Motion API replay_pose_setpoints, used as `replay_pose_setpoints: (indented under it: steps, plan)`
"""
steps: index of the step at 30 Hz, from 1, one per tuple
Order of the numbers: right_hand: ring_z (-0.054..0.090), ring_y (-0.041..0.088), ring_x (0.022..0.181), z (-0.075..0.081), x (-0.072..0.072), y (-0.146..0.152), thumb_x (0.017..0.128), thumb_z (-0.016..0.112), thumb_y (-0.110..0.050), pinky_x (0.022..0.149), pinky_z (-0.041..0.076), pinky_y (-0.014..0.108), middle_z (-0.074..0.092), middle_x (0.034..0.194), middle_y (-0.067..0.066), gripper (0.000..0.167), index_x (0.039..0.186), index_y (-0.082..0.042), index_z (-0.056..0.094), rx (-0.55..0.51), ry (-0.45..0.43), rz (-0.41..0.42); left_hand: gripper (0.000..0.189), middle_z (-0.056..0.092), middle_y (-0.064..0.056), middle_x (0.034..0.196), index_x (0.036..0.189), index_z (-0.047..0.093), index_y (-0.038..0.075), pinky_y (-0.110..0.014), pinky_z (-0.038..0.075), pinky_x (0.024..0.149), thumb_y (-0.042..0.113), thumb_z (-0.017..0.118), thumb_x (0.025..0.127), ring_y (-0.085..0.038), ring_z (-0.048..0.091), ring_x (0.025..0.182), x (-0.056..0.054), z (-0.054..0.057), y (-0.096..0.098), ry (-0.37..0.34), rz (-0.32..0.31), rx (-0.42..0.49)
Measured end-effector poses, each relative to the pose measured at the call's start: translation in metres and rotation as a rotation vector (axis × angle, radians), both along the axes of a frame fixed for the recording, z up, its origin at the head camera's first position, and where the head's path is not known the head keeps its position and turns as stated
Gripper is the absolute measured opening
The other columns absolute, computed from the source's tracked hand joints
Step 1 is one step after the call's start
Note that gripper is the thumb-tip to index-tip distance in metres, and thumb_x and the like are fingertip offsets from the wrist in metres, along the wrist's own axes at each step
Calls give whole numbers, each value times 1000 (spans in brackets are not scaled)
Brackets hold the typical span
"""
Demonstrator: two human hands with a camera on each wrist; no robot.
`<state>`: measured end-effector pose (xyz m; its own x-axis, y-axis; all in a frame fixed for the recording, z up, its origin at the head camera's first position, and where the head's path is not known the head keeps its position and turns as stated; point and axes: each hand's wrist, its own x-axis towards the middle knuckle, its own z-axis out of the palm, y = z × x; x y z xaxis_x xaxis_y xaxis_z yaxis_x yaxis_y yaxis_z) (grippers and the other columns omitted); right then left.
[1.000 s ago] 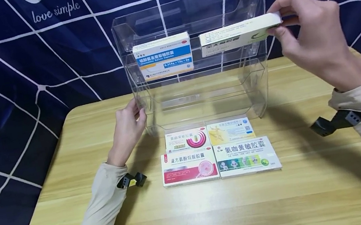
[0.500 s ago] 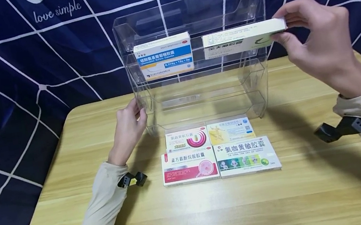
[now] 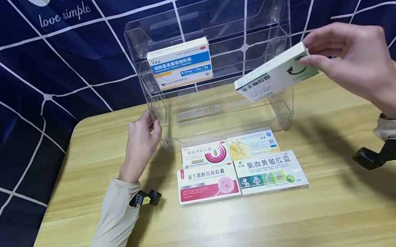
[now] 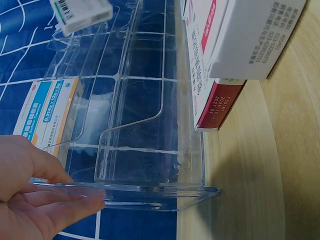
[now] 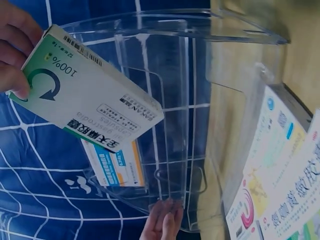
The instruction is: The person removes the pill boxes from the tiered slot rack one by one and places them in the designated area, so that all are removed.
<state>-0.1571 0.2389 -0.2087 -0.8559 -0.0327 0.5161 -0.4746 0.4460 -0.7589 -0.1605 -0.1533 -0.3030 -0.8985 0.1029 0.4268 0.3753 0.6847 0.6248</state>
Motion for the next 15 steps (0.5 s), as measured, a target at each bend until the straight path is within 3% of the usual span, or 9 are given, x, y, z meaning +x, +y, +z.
replay_pose_setpoints:
  steps: [4,11,15]
  plan:
    - [65,3,79,-6,4,6,74,71,16,73,52,5,69,91,-9,34,98,-7,70,-35,-68,15,19,68,-28,101,102,60,-14,-40,59,85,-8,49,88,-38,68,96,0,0,0,0,-1,-1]
    - [65,1,77,-17,11,16,73,69,19,72,52,5,69,90,-9,35,99,-4,70,-23,-56,18,19,69,-28,100,102,60,-14,-39,60,84,-8,51,87,-37,68,95,0,1,-1,10,0,-13]
    - [66,2,76,-26,14,24,72,69,21,70,53,5,69,90,-7,34,98,-2,70,-54,-96,32,18,69,-27,101,101,61,-14,-39,60,84,-8,50,87,-37,68,95,0,2,0,6,2,-16]
